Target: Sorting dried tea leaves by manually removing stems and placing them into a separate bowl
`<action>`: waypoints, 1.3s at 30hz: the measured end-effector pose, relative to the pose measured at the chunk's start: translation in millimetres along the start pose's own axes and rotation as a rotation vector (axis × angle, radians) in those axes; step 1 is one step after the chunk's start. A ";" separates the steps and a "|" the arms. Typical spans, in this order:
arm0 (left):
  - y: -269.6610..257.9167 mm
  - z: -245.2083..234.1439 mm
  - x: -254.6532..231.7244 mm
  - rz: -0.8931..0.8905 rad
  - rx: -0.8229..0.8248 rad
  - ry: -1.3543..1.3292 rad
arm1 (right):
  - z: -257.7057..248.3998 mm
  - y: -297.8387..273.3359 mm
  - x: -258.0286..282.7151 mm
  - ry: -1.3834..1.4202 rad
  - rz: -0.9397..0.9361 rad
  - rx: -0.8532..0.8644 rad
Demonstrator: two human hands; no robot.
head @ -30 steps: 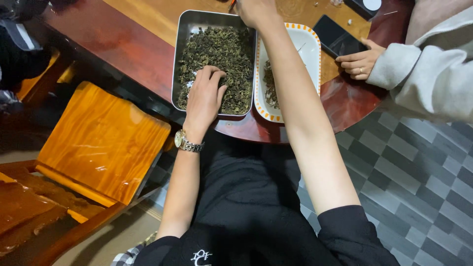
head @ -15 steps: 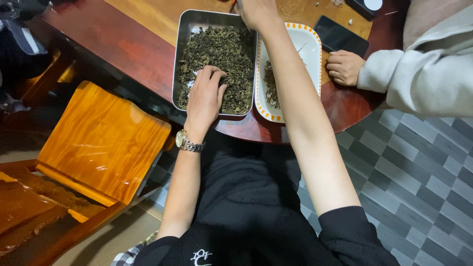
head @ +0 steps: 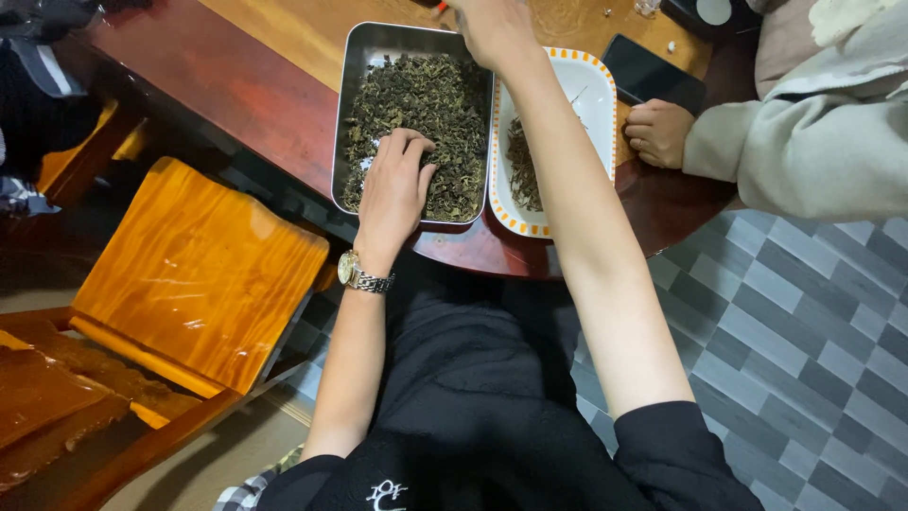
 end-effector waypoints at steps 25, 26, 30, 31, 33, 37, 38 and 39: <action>-3.8 5.8 6.4 -0.100 0.004 0.000 | -97.5 -147.8 110.3 0.114 -0.151 0.229; -3.9 5.3 6.3 -0.101 0.006 0.000 | -94.0 -146.7 107.0 0.115 -0.151 0.230; -4.2 4.9 7.0 -0.119 0.002 0.005 | -92.0 -145.5 102.4 0.149 -0.215 0.107; -4.1 5.8 7.5 -0.120 0.002 0.016 | -93.6 -146.2 102.6 0.170 -0.217 0.112; -4.9 6.6 8.0 -0.119 0.000 0.025 | -91.8 -149.5 106.0 0.170 -0.222 0.139; -4.8 8.8 8.1 -0.127 -0.007 0.069 | -87.3 -151.3 111.3 0.175 -0.282 0.110; -5.0 9.3 7.9 -0.123 -0.006 0.070 | -81.3 -151.5 111.3 0.175 -0.280 0.108; -5.1 9.9 7.7 -0.137 -0.004 0.092 | -75.6 -151.7 111.1 0.143 -0.291 0.094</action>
Point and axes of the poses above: each hand's wrist, its own y-axis towards the middle knuckle, its own z-axis out of the palm, x = y × z, the point moved 1 cm from there along y, towards the middle knuckle, and after that the axes turned 3 degrees about x, right-handed, at the moved point
